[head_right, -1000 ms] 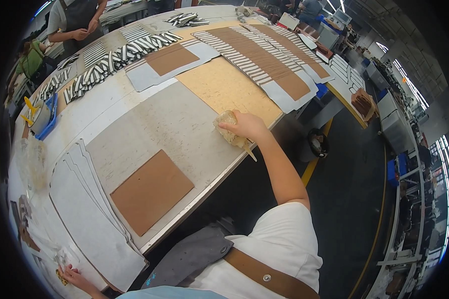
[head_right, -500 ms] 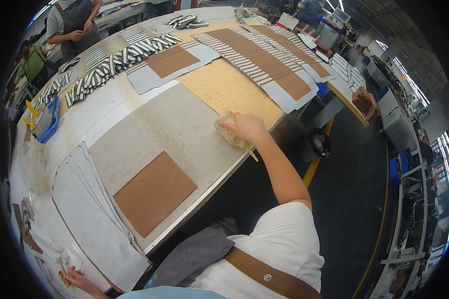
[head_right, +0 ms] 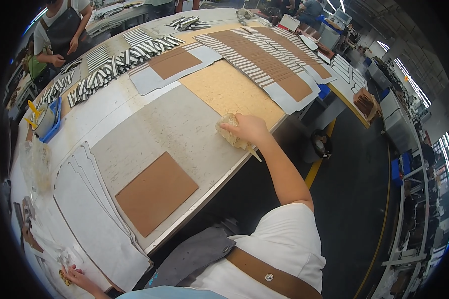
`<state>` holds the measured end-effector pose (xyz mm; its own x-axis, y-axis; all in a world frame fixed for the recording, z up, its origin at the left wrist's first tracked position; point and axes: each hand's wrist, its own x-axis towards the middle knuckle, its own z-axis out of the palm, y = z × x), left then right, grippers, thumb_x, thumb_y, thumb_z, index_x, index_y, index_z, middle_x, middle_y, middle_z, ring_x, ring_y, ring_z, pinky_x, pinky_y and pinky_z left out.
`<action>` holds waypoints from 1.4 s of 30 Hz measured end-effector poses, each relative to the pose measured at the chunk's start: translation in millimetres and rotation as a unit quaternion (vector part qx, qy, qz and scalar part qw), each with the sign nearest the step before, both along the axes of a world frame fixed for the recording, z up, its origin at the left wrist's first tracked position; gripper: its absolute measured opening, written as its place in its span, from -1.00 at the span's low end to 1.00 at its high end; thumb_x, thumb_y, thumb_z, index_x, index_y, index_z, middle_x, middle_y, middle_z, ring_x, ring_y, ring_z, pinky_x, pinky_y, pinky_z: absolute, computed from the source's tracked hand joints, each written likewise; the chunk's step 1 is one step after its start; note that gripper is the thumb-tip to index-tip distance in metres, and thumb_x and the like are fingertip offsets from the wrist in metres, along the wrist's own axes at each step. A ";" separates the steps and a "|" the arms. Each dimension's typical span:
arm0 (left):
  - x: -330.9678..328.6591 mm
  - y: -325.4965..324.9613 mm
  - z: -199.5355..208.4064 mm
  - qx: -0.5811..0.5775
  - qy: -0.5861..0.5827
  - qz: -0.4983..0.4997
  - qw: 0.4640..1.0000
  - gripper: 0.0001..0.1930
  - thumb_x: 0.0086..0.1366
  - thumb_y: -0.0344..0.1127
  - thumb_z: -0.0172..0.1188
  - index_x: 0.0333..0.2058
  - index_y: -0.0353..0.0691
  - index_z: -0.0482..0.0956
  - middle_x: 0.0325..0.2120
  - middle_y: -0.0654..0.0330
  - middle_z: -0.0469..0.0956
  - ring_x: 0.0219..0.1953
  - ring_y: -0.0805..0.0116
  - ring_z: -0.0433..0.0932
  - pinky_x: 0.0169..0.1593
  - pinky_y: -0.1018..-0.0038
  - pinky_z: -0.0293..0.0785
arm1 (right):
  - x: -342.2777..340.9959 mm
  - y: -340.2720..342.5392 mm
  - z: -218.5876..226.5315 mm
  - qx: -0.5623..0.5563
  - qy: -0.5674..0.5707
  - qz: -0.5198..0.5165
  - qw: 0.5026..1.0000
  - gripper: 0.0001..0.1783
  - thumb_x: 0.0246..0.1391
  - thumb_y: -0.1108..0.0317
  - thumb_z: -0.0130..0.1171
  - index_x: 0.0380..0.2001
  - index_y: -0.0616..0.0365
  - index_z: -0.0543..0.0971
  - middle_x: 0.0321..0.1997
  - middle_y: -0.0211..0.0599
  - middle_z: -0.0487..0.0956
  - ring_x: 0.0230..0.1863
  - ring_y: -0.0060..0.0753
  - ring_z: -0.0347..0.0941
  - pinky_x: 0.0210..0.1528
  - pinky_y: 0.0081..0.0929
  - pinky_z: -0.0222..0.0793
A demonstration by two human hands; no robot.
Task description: Applying glue to leather components and assembling them on a workshop table.
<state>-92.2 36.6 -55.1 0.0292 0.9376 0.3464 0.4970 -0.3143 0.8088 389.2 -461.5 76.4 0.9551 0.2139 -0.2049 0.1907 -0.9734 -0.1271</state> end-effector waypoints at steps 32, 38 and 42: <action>-14.4 -16.8 25.2 -0.001 -0.156 0.002 0.988 -0.62 0.32 -0.22 -0.17 0.06 -0.25 0.25 -0.35 0.22 0.41 -0.44 0.53 0.23 -0.31 0.63 0.23 | -63.9 74.4 -44.5 0.277 -0.187 0.319 0.887 -0.78 0.03 0.33 0.05 -0.25 0.17 0.50 -0.52 -0.21 0.51 -0.46 -0.24 0.46 -0.43 -0.37 0.34; 31.2 -102.9 110.4 0.014 -0.292 -0.128 0.948 -0.61 0.31 -0.24 -0.15 0.04 -0.32 0.24 -0.37 0.22 0.41 -0.41 0.51 0.26 -0.25 0.60 0.22 | -91.7 94.3 -32.3 0.293 -0.102 0.316 0.897 -0.77 -0.01 0.38 0.04 -0.22 0.11 0.49 -0.52 -0.25 0.53 -0.50 -0.22 0.46 -0.43 -0.31 0.36; 65.9 -161.5 124.4 0.014 -0.264 -0.240 0.934 -0.59 0.29 -0.25 -0.14 0.03 -0.39 0.23 -0.44 0.22 0.35 -0.46 0.53 0.22 -0.33 0.60 0.18 | -113.4 112.4 -43.5 0.296 -0.068 0.379 0.874 -0.78 -0.03 0.38 0.08 -0.26 0.14 0.49 -0.43 -0.27 0.52 -0.39 -0.25 0.44 -0.35 -0.36 0.36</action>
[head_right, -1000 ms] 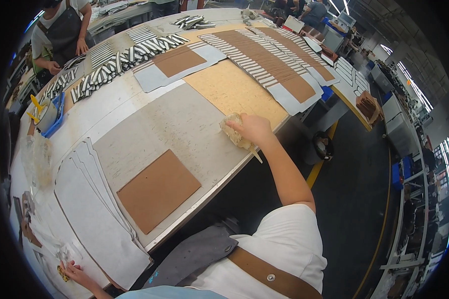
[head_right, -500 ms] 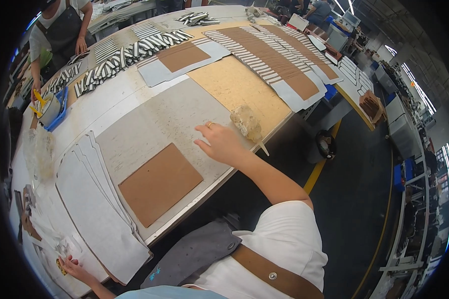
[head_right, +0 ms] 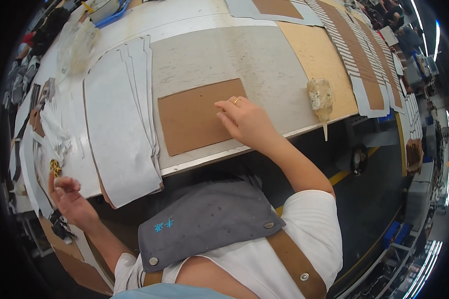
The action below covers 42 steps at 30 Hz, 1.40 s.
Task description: Applying glue to leather components and assembling them on a workshop table.
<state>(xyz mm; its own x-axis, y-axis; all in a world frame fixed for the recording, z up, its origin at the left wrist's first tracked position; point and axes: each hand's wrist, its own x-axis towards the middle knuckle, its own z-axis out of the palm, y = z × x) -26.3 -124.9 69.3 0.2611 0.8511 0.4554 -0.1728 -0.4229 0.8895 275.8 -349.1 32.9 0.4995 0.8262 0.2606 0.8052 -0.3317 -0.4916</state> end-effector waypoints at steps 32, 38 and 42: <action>104.7 -79.2 -51.5 -0.019 0.236 -0.282 0.930 -0.70 0.25 -0.44 -0.12 -0.04 -0.36 0.26 -0.09 0.07 0.30 0.03 0.29 0.27 0.13 0.40 0.12 | -33.4 97.7 -31.7 -0.028 -0.012 0.165 0.986 -0.79 -0.19 0.32 0.07 -0.53 0.28 0.44 -0.49 -0.11 0.46 -0.38 -0.11 0.42 -0.34 -0.35 0.37; 113.9 -80.4 -68.8 -0.035 0.191 -0.280 0.940 -0.54 0.23 -0.44 -0.10 0.11 -0.35 0.08 0.09 -0.03 0.11 0.18 0.18 0.12 0.23 0.32 -0.02 | -24.5 81.2 -24.8 0.057 0.193 0.124 0.972 -0.86 -0.08 0.39 -0.01 -0.43 0.22 0.44 -0.44 -0.17 0.49 -0.39 -0.18 0.42 -0.35 -0.37 0.33; 123.5 -88.1 -62.6 -0.007 0.225 -0.305 0.925 -0.44 0.19 -0.43 -0.03 0.15 -0.36 0.00 0.10 -0.09 0.14 0.17 0.13 0.13 0.21 0.31 -0.01 | -21.0 70.8 -23.0 0.110 0.275 0.092 0.951 -0.86 -0.08 0.41 0.01 -0.44 0.24 0.44 -0.46 -0.15 0.50 -0.38 -0.27 0.44 -0.30 -0.42 0.35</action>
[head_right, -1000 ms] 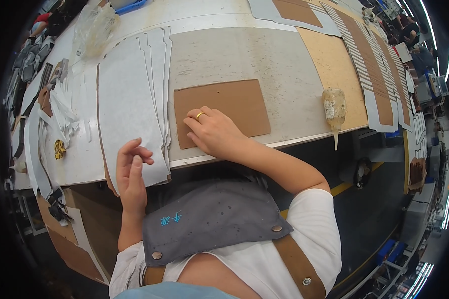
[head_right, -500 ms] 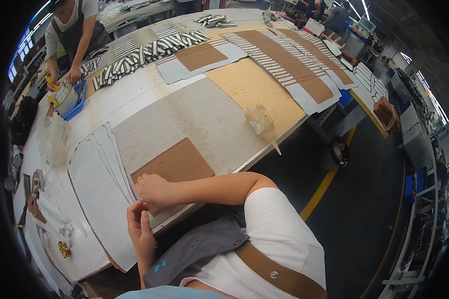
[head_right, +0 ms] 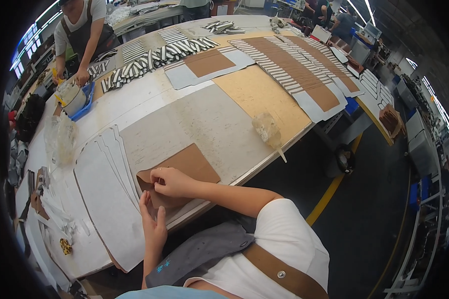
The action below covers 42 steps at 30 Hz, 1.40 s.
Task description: Applying glue to leather components and assembling them on a workshop table.
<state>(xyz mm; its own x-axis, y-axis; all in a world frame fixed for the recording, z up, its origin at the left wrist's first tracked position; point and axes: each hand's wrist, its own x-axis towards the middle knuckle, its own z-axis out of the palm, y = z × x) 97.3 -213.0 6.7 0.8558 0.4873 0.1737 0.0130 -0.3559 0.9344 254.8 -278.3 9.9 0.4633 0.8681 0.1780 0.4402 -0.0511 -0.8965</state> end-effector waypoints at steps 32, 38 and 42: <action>28.5 -7.9 -12.8 0.250 0.100 -0.048 0.962 -0.68 0.19 -0.28 0.01 -0.09 -0.27 0.39 0.09 -0.10 0.15 0.22 -0.12 -0.03 0.23 -0.02 -0.28 | 175.2 -123.7 146.5 0.431 0.271 -0.247 0.824 -0.70 0.13 0.28 -0.14 -0.18 0.28 0.39 -0.23 -0.13 0.48 -0.23 -0.30 0.48 -0.26 -0.39 0.50; 30.4 -5.9 8.8 0.125 -0.013 -0.009 0.992 -0.73 0.20 -0.37 -0.01 -0.11 -0.27 0.39 0.04 -0.03 0.25 0.19 -0.01 0.09 0.23 0.15 -0.10 | 115.9 -76.8 159.7 0.398 0.280 -0.251 0.837 -0.69 0.13 0.30 -0.09 -0.11 0.25 0.36 -0.18 -0.20 0.46 -0.22 -0.36 0.46 -0.21 -0.39 0.47; 32.3 3.6 14.2 -0.130 -0.082 -0.001 0.988 -0.61 0.26 -0.35 -0.06 0.05 -0.32 0.22 0.06 0.03 0.25 0.17 0.20 0.15 0.21 0.37 0.01 | 70.6 -32.1 151.1 0.337 0.388 -0.125 0.849 -0.70 0.12 0.30 -0.05 -0.12 0.24 0.40 -0.18 -0.24 0.48 -0.18 -0.40 0.46 -0.17 -0.40 0.47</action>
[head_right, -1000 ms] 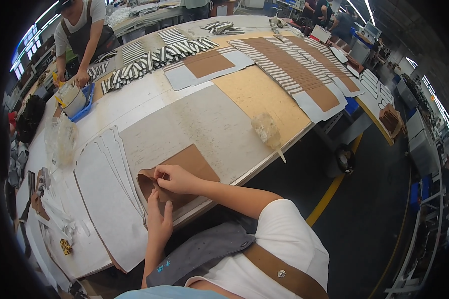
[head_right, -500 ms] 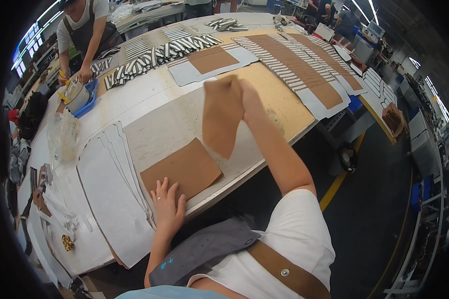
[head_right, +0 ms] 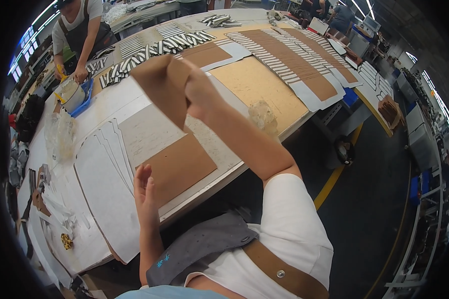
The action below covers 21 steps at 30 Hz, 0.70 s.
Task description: Applying glue to leather components and assembling them on a workshop table.
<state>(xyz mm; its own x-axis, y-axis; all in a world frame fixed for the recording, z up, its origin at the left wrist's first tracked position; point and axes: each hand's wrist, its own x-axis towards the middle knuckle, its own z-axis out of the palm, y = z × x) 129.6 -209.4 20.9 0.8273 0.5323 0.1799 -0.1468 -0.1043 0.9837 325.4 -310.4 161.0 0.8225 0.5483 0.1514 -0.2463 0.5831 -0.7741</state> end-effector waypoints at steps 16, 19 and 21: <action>-21.5 17.6 24.9 -0.238 -0.158 0.052 0.957 -0.68 0.35 -0.28 -0.21 -0.02 -0.34 0.30 -0.16 0.19 0.44 -0.13 0.43 0.43 -0.06 0.52 0.35 | -50.3 36.3 -65.5 0.076 0.188 0.102 0.974 -0.71 0.19 0.25 -0.17 -0.15 0.21 0.40 -0.19 -0.27 0.47 -0.20 -0.46 0.45 -0.21 -0.52 0.46; -18.1 20.9 26.6 -0.165 -0.133 0.110 0.971 -0.72 0.34 -0.36 -0.19 -0.06 -0.36 0.34 -0.20 0.19 0.44 -0.14 0.49 0.41 -0.10 0.57 0.35 | -52.8 35.5 -74.6 0.048 0.199 0.067 0.977 -0.59 0.19 0.12 -0.20 -0.09 0.22 0.37 -0.13 -0.22 0.46 -0.14 -0.41 0.43 -0.15 -0.47 0.44; -19.1 23.9 30.4 -0.120 -0.121 0.149 0.974 -0.75 0.33 -0.39 -0.18 -0.09 -0.36 0.37 -0.21 0.18 0.44 -0.16 0.53 0.40 -0.13 0.61 0.34 | -45.2 31.3 -84.7 0.073 0.242 0.144 0.957 -0.52 0.17 0.05 -0.22 -0.06 0.24 0.35 -0.09 -0.20 0.45 -0.10 -0.39 0.42 -0.11 -0.45 0.42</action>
<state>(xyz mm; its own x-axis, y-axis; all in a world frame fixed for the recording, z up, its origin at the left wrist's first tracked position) 110.5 -185.4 51.3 0.5785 0.7929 0.1917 -0.3765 0.0511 0.9250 280.3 -279.1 76.3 0.6338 0.7646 -0.1172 -0.7219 0.5302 -0.4446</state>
